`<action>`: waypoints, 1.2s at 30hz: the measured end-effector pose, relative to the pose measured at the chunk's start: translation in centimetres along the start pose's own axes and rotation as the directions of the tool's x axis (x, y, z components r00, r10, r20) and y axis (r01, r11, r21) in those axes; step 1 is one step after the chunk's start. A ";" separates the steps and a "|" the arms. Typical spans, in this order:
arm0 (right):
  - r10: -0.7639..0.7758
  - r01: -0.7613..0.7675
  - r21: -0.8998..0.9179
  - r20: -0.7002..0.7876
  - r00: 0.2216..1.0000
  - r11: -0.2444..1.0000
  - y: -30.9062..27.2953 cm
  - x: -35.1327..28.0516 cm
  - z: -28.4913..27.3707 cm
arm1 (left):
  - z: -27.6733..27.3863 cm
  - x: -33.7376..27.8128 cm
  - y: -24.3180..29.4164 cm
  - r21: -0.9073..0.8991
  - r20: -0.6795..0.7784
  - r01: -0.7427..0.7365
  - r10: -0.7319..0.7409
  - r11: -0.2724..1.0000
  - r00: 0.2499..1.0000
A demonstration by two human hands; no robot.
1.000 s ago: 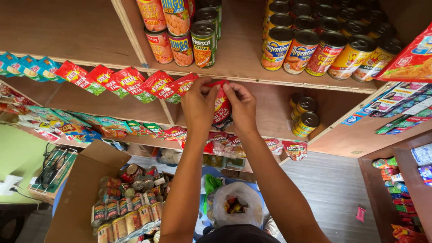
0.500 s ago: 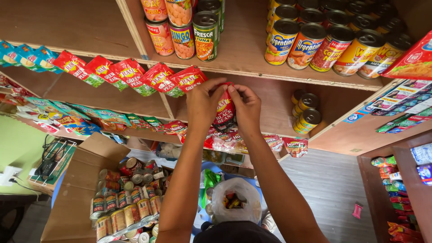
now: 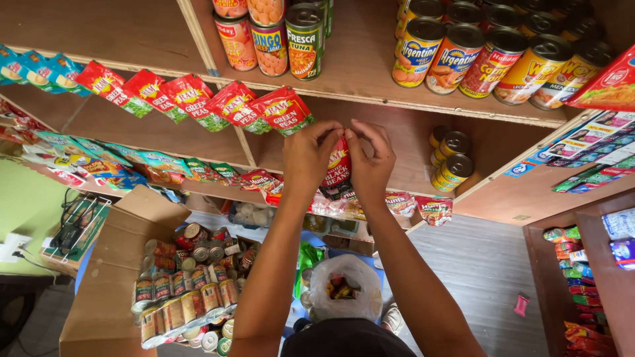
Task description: Organizing and stocking canned food and snack pouches onto wooden shelves in a small shop.
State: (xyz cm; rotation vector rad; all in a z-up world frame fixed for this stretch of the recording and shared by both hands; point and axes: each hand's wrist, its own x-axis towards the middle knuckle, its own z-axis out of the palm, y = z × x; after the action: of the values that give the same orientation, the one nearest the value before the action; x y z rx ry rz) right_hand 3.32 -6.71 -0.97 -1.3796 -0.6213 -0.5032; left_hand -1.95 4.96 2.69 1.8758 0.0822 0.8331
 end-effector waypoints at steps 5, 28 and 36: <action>-0.194 0.219 -0.311 0.112 0.975 0.925 -0.8 -0.6 -1.6 | -0.3 -1.3 -0.3 0.059 -0.013 -0.033 0.034 0.998 0.999; 0.016 0.066 -0.176 0.428 0.904 0.982 -0.6 -0.6 -2.0 | -3.1 -3.4 -0.6 0.137 -0.038 0.005 0.000 0.991 0.999; 0.322 -0.362 0.252 0.185 0.928 0.897 1.2 0.2 1.1 | -4.8 -3.7 -0.1 0.169 -0.106 0.011 0.007 0.986 0.994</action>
State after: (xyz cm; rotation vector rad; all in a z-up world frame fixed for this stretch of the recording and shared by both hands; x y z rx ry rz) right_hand 4.12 -5.44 -1.64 -1.2213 -0.5227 -0.0293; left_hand -7.45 7.23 1.86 1.9880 0.2272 0.9491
